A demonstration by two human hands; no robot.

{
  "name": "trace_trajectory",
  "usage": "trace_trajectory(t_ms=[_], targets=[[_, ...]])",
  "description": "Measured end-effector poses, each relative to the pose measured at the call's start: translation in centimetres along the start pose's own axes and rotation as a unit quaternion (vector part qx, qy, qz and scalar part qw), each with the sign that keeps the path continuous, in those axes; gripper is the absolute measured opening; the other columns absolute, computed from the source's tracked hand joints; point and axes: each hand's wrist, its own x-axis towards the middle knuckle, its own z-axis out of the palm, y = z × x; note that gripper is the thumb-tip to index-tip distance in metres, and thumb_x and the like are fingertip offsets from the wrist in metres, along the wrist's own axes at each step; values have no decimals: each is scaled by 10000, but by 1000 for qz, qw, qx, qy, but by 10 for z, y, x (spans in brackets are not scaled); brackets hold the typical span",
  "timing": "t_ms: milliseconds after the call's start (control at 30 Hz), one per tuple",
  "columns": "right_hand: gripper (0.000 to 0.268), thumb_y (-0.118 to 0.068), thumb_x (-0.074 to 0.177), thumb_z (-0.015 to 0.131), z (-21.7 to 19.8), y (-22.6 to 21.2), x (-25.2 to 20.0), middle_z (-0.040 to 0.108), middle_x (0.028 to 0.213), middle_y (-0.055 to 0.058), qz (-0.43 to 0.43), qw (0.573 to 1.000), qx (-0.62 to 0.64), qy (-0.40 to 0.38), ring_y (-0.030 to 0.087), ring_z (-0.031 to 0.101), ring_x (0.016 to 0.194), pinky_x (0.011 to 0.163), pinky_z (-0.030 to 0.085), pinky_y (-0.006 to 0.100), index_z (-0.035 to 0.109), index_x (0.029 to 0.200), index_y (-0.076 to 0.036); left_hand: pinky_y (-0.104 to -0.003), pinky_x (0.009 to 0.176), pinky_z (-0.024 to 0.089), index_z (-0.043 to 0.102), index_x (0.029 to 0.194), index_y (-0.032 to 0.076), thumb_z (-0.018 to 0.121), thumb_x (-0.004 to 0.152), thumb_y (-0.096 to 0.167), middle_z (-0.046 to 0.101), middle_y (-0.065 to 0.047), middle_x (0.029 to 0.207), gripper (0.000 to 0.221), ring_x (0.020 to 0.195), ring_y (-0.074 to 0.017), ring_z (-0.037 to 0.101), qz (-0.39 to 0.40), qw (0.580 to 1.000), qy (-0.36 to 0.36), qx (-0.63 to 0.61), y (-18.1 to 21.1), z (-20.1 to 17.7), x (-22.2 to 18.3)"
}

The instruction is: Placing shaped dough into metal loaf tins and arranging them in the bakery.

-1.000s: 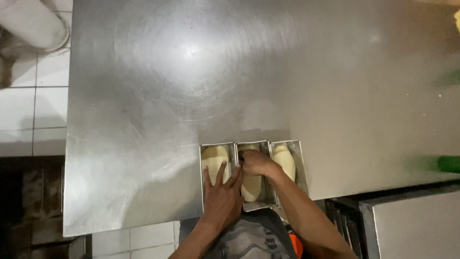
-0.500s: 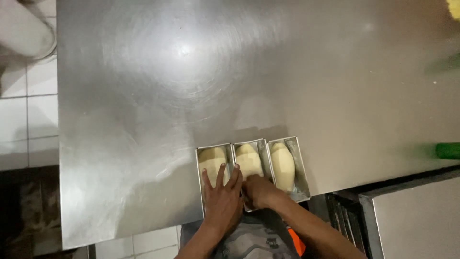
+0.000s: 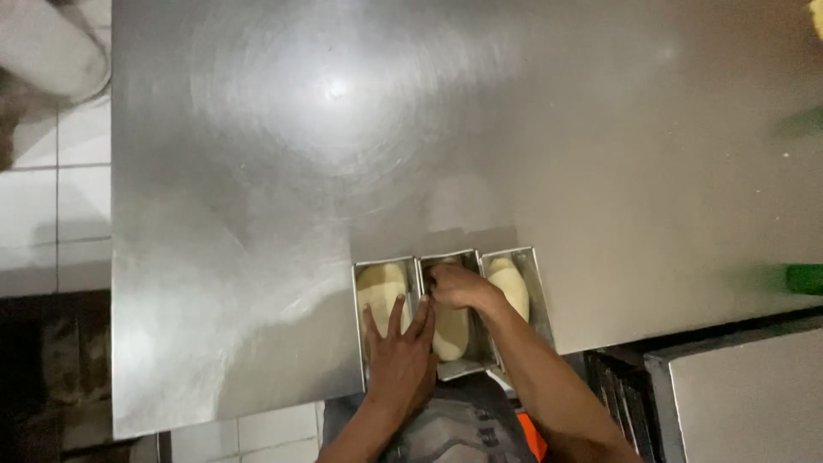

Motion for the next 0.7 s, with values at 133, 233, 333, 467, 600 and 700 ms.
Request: trace_trajectory(t_ms=[133,233,333,467,600,700], targets=[[316,-226,1073,396,-19,-13,-35,658,880,63,-80,996,-27,-2,185,543,733,658,400,375,607,872,-105,-865,1106,116,386,1569,183,729,735,601,413,45,1602,994,1506,-393,278,-11,996,-90,13,-4,-9,8],[340,-230,954,426,11,2,-23,731,1089,165,-33,999,-30,-30,287,683,931,739,517,393,680,1019,-14,-864,1094,123,359,1586,186,659,789,568,355,35,1644,933,1507,-417,279,23,997,-69,33,3,-12,-2],[329,-277,980,428,-4,-28,-74,695,1159,129,-50,996,-59,-32,275,655,1041,808,516,408,673,1043,-67,-850,1078,168,438,1547,153,707,752,479,475,20,1572,900,1463,-390,353,-10,999,-49,-9,4,-17,1],[159,-225,955,604,40,-6,-67,715,949,119,-71,991,-81,-81,255,682,804,691,549,348,661,977,-78,-860,1070,184,478,1505,163,702,776,518,441,20,1595,842,1468,-382,348,-11,998,-56,1,0,-19,1],[362,-293,963,596,63,28,-71,616,745,127,-263,942,-204,41,316,518,794,693,425,475,614,692,-54,-855,1074,207,524,1485,188,651,823,539,423,42,1618,760,1464,-368,373,6,999,-26,19,-2,-8,1],[133,-148,787,704,76,20,-43,728,827,204,-106,983,-145,36,386,703,688,564,550,454,724,820,-21,-861,1097,134,496,1490,148,673,831,457,417,-12,1615,749,1484,-395,319,7,998,-48,-29,0,-19,6]])
